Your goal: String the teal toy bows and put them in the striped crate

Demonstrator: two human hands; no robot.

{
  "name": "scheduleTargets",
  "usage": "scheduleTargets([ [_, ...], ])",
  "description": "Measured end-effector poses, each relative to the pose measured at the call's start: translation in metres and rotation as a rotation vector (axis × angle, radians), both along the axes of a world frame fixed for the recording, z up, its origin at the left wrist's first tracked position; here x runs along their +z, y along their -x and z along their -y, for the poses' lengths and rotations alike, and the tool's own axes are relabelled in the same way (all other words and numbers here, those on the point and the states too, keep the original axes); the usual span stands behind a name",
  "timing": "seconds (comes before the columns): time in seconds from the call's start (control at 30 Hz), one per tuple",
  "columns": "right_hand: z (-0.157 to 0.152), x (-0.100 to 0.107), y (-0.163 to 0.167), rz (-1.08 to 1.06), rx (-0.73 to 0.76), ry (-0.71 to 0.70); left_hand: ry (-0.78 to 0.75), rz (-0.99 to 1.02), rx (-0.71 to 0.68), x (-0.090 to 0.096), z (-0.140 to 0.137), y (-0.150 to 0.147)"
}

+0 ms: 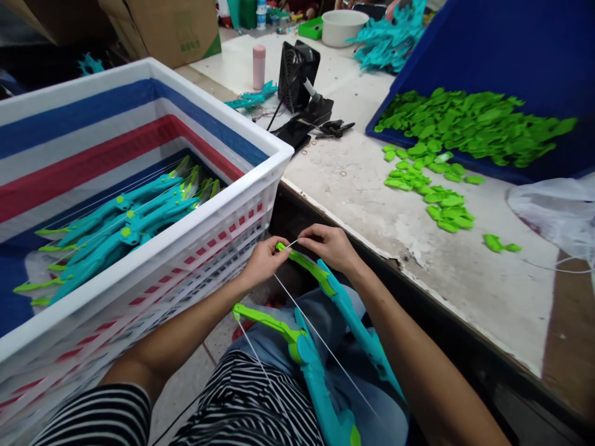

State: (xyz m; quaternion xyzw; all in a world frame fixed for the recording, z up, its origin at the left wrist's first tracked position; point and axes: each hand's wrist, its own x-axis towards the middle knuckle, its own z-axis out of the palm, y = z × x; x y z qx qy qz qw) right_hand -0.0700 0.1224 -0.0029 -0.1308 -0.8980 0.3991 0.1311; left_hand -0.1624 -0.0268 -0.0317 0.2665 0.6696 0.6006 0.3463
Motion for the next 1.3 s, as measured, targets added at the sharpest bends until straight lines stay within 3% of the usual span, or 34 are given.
scheduleTargets([
  [0.13,0.007,0.007,-0.004,-0.032,-0.003,-0.101,0.099,-0.025,-0.030,-0.006,-0.001,0.000],
  [0.23,-0.011,0.012,-0.009,-0.073,-0.074,-0.169,0.032,-0.242,-0.017,-0.009,0.000,0.001],
  [0.37,-0.052,0.023,-0.014,-0.241,-0.630,-0.160,-0.138,-0.371,-0.072,-0.005,0.002,-0.002],
  [0.43,-0.049,0.028,-0.015,-0.342,-0.834,-0.108,-0.190,-0.353,-0.157,0.000,0.000,-0.003],
  [0.5,-0.021,0.027,-0.015,-0.432,-0.789,-0.082,-0.205,-0.241,-0.210,0.004,-0.005,-0.004],
  [0.63,0.061,0.000,-0.011,-0.495,-0.379,-0.156,-0.095,0.271,-0.123,0.014,-0.014,0.003],
  [0.67,0.076,-0.009,-0.010,-0.503,-0.332,-0.155,-0.054,0.324,-0.086,0.017,-0.015,0.006],
  [0.73,0.092,-0.025,-0.009,-0.523,-0.318,-0.117,0.017,0.211,-0.016,0.024,-0.013,0.013],
  [0.83,0.094,-0.037,-0.007,-0.542,-0.389,-0.016,0.045,-0.191,0.072,0.036,-0.006,0.020],
  [0.9,0.092,-0.038,-0.005,-0.543,-0.427,0.057,0.022,-0.250,0.105,0.041,-0.002,0.020],
  [1.1,0.094,-0.036,0.000,-0.574,-0.515,0.217,-0.046,0.339,0.159,0.043,-0.001,0.009],
  [1.3,0.089,-0.034,0.003,-0.626,-0.599,0.206,-0.006,0.483,0.111,0.048,0.000,0.008],
])
